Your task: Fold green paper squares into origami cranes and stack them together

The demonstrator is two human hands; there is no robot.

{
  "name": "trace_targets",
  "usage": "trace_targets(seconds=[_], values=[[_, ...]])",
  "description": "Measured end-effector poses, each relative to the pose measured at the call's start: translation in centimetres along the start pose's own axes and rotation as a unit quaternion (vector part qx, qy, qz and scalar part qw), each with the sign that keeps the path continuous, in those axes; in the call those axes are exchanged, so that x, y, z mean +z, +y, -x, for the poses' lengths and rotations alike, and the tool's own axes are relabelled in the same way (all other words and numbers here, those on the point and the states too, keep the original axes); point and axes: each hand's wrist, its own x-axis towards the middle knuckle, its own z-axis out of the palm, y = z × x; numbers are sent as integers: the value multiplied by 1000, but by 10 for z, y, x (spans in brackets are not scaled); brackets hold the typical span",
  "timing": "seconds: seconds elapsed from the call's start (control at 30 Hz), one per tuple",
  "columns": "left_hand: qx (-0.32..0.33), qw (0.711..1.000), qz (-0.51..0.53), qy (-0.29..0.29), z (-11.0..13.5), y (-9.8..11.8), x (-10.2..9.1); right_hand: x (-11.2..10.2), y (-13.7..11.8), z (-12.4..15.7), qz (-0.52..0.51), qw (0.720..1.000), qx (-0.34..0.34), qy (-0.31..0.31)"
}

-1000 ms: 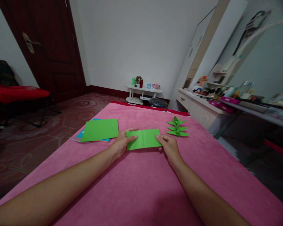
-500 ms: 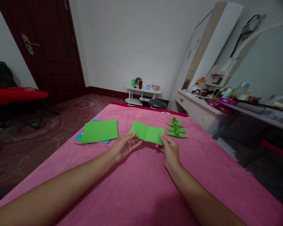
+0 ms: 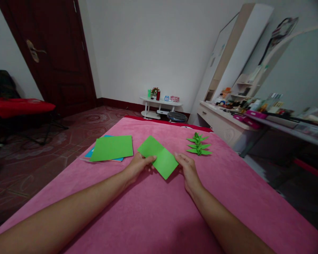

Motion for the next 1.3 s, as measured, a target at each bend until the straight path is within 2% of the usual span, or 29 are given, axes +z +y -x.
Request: trace_targets(seconds=[0.1, 0.2, 0.27, 0.37, 0.43, 0.53, 0.63, 0.8, 1.0, 1.07, 1.13, 1.23, 1.3], values=[[-8, 999, -41, -29, 1, 1, -1, -5, -3, -4, -16, 1000, 12, 9], [-10, 996, -79, -48, 1, 0, -1, -7, -3, -6, -20, 1000, 5, -19], [-5, 995, -89, -49, 1, -1, -1, -7, -3, -6, -1, 999, -36, -35], [-8, 996, -86, -36, 0, -2, -2, -6, -6, -5, 84, 987, -122, -61], [-7, 996, -92, -14, 0, -2, -2, -6, -6, -5, 123, 979, -145, -75], [16, 992, -122, 13, -2, -1, -3, -7, -3, -6, 76, 989, -89, -86], [40, 989, -140, 1, -2, 1, -3, -8, 4, -8, 32, 995, -36, -87], [41, 991, -120, -41, -1, 0, -2, -8, 12, -9, 27, 993, -35, -108], [5, 998, -53, -24, -2, 0, -2, -4, 6, -5, 48, 988, -29, -141], [-24, 997, -53, -46, -1, 3, -4, -3, 4, -4, 49, 990, -30, -128], [-60, 990, -82, -93, 1, 8, -6, -3, 2, -5, 45, 992, -38, -110], [-115, 963, -144, -197, 1, 15, -14, -6, 1, -7, 59, 991, -34, -113], [-129, 945, -181, -238, -4, 17, -21, -8, 2, -9, 82, 989, -11, -120]])
